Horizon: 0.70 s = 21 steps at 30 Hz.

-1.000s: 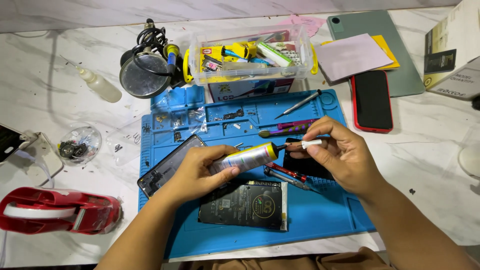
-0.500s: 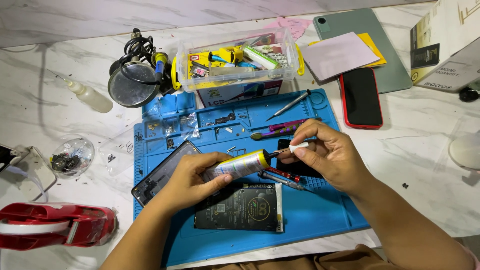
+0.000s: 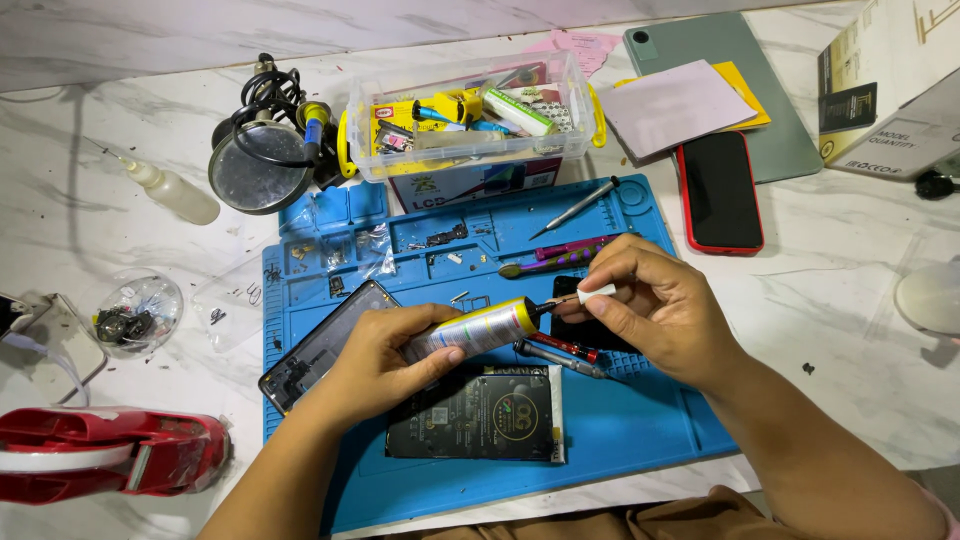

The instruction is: Repairing a mobile phone by applying adhesive to the frame and installing internal components like the battery.

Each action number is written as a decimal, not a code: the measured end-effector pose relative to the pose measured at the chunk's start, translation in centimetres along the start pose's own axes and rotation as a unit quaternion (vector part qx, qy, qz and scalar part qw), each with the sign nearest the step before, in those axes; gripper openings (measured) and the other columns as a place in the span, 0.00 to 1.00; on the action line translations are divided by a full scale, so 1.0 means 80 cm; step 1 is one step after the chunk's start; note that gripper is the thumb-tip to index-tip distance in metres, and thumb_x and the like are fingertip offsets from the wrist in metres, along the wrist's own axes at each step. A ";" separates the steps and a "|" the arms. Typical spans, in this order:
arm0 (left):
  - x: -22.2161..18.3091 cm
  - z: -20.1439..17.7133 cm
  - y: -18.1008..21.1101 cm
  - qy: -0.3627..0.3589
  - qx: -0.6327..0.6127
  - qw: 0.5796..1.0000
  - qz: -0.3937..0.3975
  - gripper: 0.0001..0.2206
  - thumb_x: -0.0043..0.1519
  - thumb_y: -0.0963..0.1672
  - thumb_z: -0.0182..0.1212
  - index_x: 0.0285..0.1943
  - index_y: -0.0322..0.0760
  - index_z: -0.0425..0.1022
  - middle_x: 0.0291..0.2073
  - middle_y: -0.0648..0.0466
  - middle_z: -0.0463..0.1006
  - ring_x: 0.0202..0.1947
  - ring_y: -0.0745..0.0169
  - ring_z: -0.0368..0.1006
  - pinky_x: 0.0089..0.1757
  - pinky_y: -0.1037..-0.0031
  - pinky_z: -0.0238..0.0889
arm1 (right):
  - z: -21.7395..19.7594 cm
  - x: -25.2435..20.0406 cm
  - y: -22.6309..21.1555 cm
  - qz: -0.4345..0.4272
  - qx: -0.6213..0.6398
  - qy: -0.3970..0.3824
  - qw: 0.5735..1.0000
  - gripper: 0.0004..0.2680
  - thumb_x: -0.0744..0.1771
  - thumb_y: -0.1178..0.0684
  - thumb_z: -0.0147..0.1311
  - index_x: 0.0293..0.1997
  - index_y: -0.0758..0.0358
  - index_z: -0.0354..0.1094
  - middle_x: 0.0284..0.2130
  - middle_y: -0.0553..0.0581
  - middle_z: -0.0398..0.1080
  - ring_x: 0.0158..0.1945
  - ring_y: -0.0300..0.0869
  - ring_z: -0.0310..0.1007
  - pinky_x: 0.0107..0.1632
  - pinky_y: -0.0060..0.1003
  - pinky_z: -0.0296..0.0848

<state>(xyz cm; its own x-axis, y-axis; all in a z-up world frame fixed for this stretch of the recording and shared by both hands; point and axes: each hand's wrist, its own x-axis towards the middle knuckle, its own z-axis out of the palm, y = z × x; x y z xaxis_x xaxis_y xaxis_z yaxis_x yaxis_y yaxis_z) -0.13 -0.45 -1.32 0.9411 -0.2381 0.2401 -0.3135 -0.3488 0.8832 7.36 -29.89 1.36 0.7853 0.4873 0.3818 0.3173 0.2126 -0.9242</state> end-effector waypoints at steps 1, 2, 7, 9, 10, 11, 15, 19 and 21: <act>0.001 0.000 0.000 0.000 -0.001 1.000 0.000 0.13 0.58 0.46 0.68 0.50 0.39 0.83 0.31 0.44 0.86 0.32 0.40 0.82 0.36 0.60 0.73 | 0.001 0.001 -0.004 0.001 0.000 0.000 1.000 0.04 0.66 0.65 0.53 0.41 0.79 0.70 0.34 0.64 0.68 0.39 0.49 0.84 0.43 0.46 0.87; 0.001 0.000 -0.001 -0.001 0.006 1.000 0.002 0.13 0.58 0.46 0.68 0.50 0.39 0.83 0.31 0.44 0.86 0.32 0.38 0.82 0.36 0.59 0.73 | 0.001 0.002 -0.008 -0.007 -0.055 -0.004 0.998 0.04 0.66 0.64 0.56 0.41 0.77 0.72 0.34 0.63 0.68 0.36 0.44 0.80 0.40 0.40 0.84; 0.000 0.002 0.000 0.001 0.020 1.000 0.003 0.13 0.58 0.46 0.69 0.50 0.39 0.83 0.30 0.44 0.85 0.33 0.36 0.82 0.36 0.58 0.74 | -0.002 0.001 -0.008 -0.016 -0.130 -0.004 0.991 0.04 0.65 0.64 0.59 0.40 0.73 0.74 0.34 0.62 0.71 0.34 0.40 0.78 0.37 0.33 0.80; 0.000 0.001 0.003 0.000 0.018 1.000 0.005 0.12 0.58 0.46 0.68 0.49 0.39 0.83 0.30 0.44 0.85 0.33 0.35 0.82 0.36 0.57 0.74 | -0.006 0.002 -0.005 -0.003 -0.113 0.000 0.994 0.03 0.66 0.64 0.58 0.40 0.73 0.75 0.33 0.62 0.71 0.35 0.42 0.81 0.37 0.33 0.80; 0.000 0.002 0.003 0.001 0.017 1.000 0.004 0.12 0.58 0.46 0.68 0.49 0.39 0.83 0.30 0.44 0.85 0.33 0.35 0.82 0.36 0.57 0.74 | -0.002 0.003 -0.007 -0.001 -0.113 -0.002 0.994 0.03 0.66 0.64 0.58 0.40 0.73 0.75 0.33 0.62 0.71 0.35 0.42 0.81 0.37 0.33 0.80; 0.000 0.002 0.004 0.001 0.011 1.000 0.004 0.12 0.58 0.45 0.68 0.49 0.39 0.83 0.30 0.44 0.86 0.33 0.35 0.82 0.36 0.57 0.74 | 0.001 0.005 -0.009 0.009 -0.094 0.001 0.996 0.03 0.66 0.64 0.58 0.40 0.74 0.74 0.33 0.62 0.72 0.34 0.42 0.81 0.38 0.33 0.81; 0.001 0.001 0.002 0.002 0.001 1.000 0.001 0.12 0.58 0.45 0.68 0.50 0.40 0.83 0.31 0.45 0.86 0.35 0.37 0.83 0.37 0.59 0.74 | 0.005 0.007 -0.006 0.003 -0.076 0.008 0.997 0.02 0.65 0.64 0.59 0.38 0.73 0.75 0.32 0.62 0.75 0.33 0.39 0.79 0.36 0.28 0.78; 0.002 0.003 0.005 0.001 0.011 1.000 0.011 0.13 0.58 0.45 0.68 0.50 0.38 0.82 0.32 0.43 0.86 0.34 0.35 0.82 0.37 0.58 0.75 | 0.004 0.004 -0.006 -0.010 -0.138 -0.004 0.990 0.02 0.65 0.63 0.61 0.36 0.72 0.77 0.31 0.61 0.75 0.31 0.39 0.78 0.34 0.29 0.78; 0.002 0.004 0.005 -0.002 0.070 0.997 0.037 0.15 0.58 0.44 0.68 0.53 0.36 0.81 0.33 0.40 0.85 0.34 0.33 0.82 0.36 0.55 0.74 | 0.002 0.008 -0.005 -0.040 -0.234 -0.009 0.971 0.04 0.67 0.59 0.59 0.34 0.68 0.76 0.27 0.58 0.74 0.29 0.41 0.78 0.32 0.30 0.76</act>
<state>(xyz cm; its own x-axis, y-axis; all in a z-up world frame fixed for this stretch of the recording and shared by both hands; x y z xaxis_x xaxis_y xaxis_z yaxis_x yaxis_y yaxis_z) -0.12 -0.88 -1.07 0.9140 -0.2724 0.3008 -0.3975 -0.4525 0.7983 7.64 -29.52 1.93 0.7410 0.4999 0.4484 0.5862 -0.1558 -0.7950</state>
